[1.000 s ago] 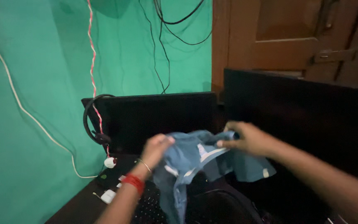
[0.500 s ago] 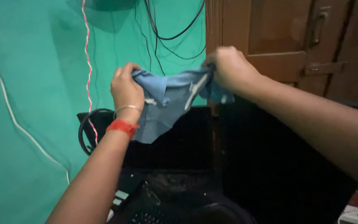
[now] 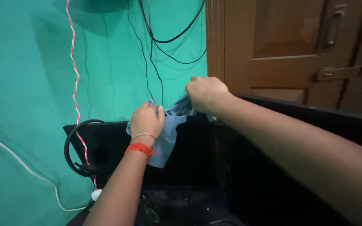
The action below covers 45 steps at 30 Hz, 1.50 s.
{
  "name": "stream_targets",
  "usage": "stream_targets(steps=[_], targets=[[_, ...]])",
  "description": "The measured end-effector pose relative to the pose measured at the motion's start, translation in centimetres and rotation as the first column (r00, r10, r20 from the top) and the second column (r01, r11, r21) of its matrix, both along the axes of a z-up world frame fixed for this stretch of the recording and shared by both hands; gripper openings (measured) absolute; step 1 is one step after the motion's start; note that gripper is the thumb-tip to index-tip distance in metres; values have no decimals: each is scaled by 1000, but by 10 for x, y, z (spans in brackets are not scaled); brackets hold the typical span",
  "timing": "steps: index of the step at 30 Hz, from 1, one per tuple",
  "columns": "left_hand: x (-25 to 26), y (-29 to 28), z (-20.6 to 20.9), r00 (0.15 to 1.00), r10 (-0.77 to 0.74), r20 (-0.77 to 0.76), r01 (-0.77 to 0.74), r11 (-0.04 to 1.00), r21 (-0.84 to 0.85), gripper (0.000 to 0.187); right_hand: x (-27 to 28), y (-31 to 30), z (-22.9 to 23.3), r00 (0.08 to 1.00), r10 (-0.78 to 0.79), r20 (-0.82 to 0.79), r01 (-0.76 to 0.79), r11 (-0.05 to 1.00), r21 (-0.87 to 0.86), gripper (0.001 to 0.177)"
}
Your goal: The person wipes two computer monitors, a keyboard, a mouse, and the desk surface using a cloth.
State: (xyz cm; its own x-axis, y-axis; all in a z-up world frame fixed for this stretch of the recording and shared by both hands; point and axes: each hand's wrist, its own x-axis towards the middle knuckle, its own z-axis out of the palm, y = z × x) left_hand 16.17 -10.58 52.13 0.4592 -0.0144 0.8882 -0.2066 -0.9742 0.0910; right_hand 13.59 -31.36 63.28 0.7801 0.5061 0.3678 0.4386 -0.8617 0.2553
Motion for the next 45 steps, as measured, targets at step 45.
stream_targets(steps=[45], targets=[[0,156,-57,948,193,252,-197,980,-8,33,29,194,-103,939,343,-26,-336,930,151,38]])
